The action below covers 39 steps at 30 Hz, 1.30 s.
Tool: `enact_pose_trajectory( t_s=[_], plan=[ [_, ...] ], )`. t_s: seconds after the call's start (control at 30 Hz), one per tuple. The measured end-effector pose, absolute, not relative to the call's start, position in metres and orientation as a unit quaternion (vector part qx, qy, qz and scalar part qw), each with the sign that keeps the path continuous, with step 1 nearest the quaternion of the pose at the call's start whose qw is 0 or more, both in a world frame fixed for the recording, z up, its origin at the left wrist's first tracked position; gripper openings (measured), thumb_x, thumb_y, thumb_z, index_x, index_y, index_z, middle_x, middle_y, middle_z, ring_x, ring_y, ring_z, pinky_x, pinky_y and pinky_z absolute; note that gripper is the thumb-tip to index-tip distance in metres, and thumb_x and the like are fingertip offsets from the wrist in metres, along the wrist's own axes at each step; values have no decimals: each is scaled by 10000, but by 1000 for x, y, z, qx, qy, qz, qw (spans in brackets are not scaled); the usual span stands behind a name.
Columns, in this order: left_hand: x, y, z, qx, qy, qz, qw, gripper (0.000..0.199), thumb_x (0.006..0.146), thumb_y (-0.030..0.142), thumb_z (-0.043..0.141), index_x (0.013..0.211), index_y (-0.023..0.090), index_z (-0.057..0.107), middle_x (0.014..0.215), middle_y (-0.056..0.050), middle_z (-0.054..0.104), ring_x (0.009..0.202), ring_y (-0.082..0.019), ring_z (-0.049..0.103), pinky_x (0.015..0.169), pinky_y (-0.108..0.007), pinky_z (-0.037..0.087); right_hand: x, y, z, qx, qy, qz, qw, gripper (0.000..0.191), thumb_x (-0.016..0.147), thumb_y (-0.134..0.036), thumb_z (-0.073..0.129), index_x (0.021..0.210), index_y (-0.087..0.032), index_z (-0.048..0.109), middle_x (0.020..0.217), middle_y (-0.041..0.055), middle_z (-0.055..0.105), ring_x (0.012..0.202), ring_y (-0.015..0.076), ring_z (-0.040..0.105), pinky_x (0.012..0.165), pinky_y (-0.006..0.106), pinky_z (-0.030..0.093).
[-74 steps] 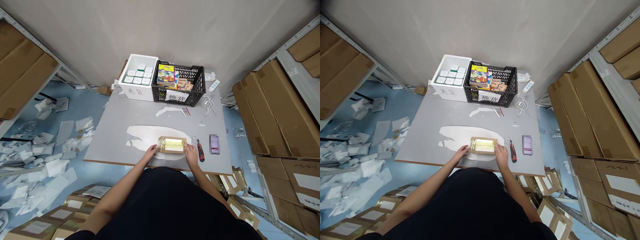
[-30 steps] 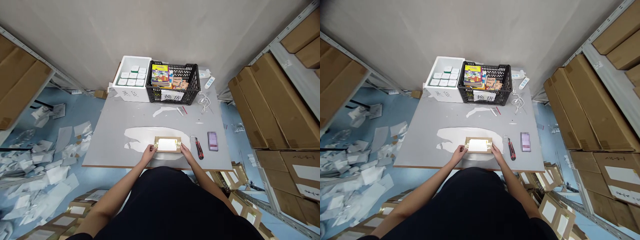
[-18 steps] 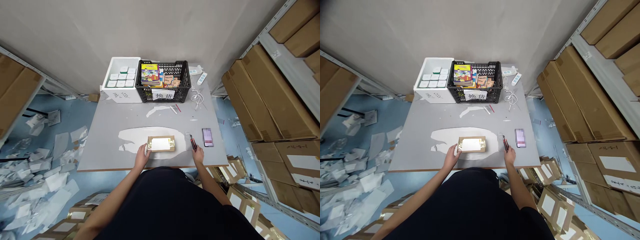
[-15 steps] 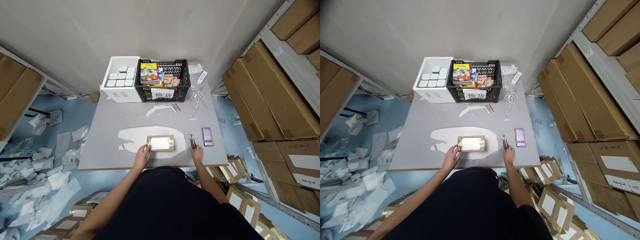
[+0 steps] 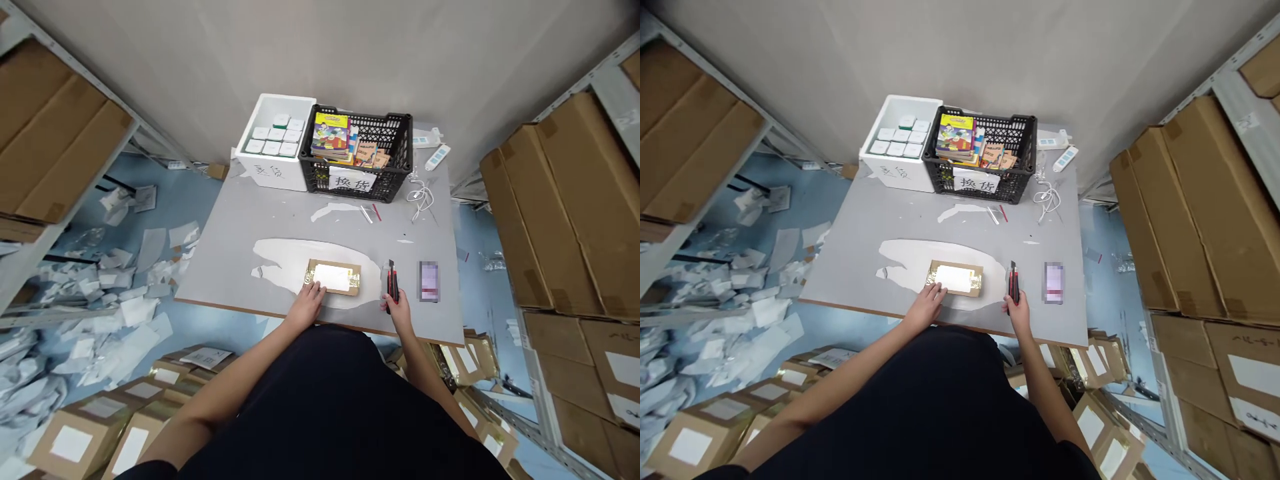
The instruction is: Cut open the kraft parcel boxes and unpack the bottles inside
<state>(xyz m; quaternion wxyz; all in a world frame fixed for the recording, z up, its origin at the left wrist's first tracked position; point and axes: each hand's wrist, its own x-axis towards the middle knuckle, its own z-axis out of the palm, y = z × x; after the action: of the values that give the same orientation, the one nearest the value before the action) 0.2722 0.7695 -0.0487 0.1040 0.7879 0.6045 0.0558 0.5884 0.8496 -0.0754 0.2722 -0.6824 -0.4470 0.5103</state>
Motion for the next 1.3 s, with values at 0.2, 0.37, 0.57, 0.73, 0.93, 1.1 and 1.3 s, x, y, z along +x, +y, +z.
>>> enact_pose_trajectory(
  t_s=[0.2,0.37,0.57,0.73,0.93,1.1,1.3],
  plan=[
    [277,765,-54,779,608,87,127,592,840,118,449,1426,113,366,1421,-200,449,1363,-335,349,1109,-551,286,534,873,-20,-534,-685,464,173,556,901,-417,462,1435,-273,398,1104,69,671,763,191,650,732,352,544],
    [274,762,-60,778,602,119,136,637,812,109,481,1436,106,357,1432,-212,428,1366,-349,329,1112,-577,272,488,900,5,-356,-872,335,-15,541,963,-284,407,1492,-348,312,1171,58,640,1018,208,604,849,289,455],
    [271,759,-62,782,596,125,135,608,802,125,495,1401,78,401,1431,-207,423,1366,-348,318,1128,-564,261,455,915,6,-286,-915,233,-165,554,976,-305,435,1495,-407,268,1077,52,640,889,180,610,717,221,387],
    [269,758,-60,780,595,133,142,607,806,148,505,1400,83,400,1440,-198,410,1377,-351,298,1138,-566,245,448,916,11,-270,-922,196,-197,549,985,-299,408,1500,-407,249,1087,62,628,880,180,601,705,226,368],
    [267,757,-61,779,591,135,156,642,791,130,502,1419,94,375,1454,-209,391,1382,-351,290,1135,-581,234,444,914,22,-258,-927,178,-205,552,987,-272,402,1505,-387,249,1086,72,627,916,188,602,722,228,373],
    [266,758,-62,782,587,133,164,667,784,129,517,1431,97,359,1465,-203,377,1382,-347,292,1139,-579,227,441,914,21,-258,-927,176,-206,548,990,-259,401,1504,-383,257,1090,78,629,946,194,601,750,232,381],
    [266,758,-62,780,590,133,160,647,805,130,497,1435,105,356,1455,-194,394,1382,-347,298,1133,-585,239,439,913,16,-263,-928,163,-209,555,996,-265,370,1512,-399,213,1061,73,630,916,199,609,740,248,381]
  ],
)
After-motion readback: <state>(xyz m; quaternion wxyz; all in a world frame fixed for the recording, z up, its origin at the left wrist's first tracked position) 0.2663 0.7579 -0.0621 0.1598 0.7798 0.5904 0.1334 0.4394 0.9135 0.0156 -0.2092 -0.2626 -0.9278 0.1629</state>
